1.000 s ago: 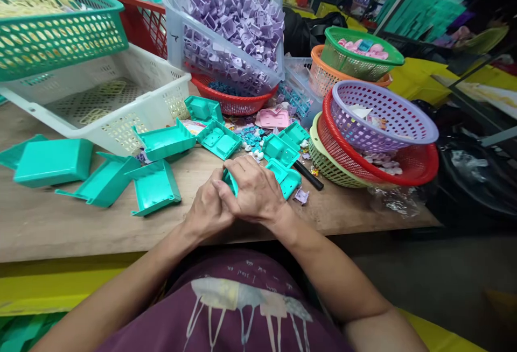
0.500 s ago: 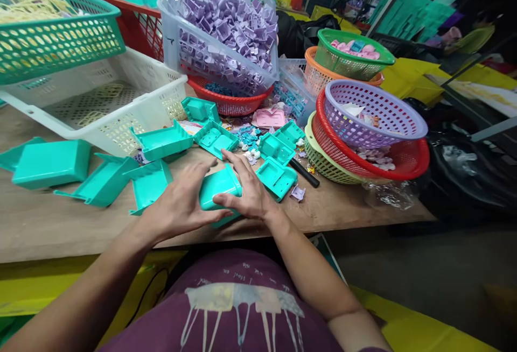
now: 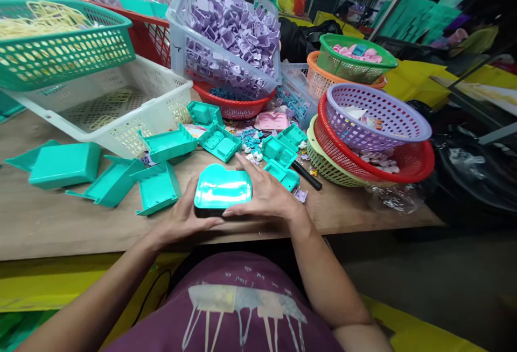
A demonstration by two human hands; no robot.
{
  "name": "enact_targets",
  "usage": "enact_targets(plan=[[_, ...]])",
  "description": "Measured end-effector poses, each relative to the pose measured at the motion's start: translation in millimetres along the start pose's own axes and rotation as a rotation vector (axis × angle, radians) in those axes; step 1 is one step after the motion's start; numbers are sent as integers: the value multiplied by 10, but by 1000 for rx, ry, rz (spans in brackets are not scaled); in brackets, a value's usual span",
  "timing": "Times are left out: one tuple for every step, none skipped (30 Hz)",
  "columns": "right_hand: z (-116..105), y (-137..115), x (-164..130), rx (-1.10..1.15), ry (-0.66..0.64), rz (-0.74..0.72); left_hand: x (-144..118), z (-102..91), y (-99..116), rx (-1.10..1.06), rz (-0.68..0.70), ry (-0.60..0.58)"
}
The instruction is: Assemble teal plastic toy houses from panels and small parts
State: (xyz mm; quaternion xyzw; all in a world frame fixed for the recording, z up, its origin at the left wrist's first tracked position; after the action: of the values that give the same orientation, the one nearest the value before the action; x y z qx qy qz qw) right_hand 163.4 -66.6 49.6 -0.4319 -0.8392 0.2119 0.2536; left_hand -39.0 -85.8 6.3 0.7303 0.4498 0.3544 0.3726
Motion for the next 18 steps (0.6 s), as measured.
enact_targets(plan=[[50, 55, -43, 13, 2, 8, -15, -24, 17, 18, 41, 7], [105, 98, -82, 30, 29, 14, -16, -58, 68, 54, 105, 24], [160, 122, -114, 43, 75, 20, -1, -88, 144, 116, 182, 37], [214, 126, -140, 49, 128, 26, 29, -102, 232, 206, 257, 30], [266, 112, -158, 45, 186, 38, 74, -90, 316, 314, 321, -7], [313, 82, -168, 29, 242, 54, 129, -54, 387, 424, 375, -70], [357, 41, -170, 2, 290, 71, 192, -2, 436, 518, 412, -144], [397, -5, -164, -33, 328, 88, 257, 56, 462, 590, 428, -222], [431, -46, -154, -74, 359, 109, 322, 116, 466, 645, 421, -298], [458, -74, -139, -117, 382, 132, 380, 173, 456, 685, 401, -365], [480, -88, -123, -155, 393, 154, 430, 223, 439, 718, 373, -415], [496, -86, -104, -183, 393, 167, 469, 263, 422, 745, 344, -445], [504, -74, -85, -201, 391, 167, 497, 292, 411, 767, 320, -452], [505, -54, -65, -208, 387, 154, 516, 312, 409, 785, 307, -441], [502, -31, -44, -204, 381, 132, 525, 325, 412, 799, 300, -421], [493, -7, -23, -191, 377, 107, 528, 334, 416, 809, 297, -396], [478, 15, -2, -173, 378, 83, 525, 341, 416, 814, 294, -370], [457, 29, 20, -152, 385, 59, 521, 342, 412, 813, 290, -340]])
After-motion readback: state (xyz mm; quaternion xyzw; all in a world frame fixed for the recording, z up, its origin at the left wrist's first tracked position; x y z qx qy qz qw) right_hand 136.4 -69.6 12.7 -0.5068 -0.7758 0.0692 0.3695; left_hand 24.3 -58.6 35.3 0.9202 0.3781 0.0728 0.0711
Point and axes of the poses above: each hand's wrist, its own x-axis towards the middle knuckle, its own z-axis out of the palm, y = z × x, the point moved 5 cm from there along x, towards the middle knuckle, and after that the axes turned 9 degrees about -x, right-handed, at the moved point
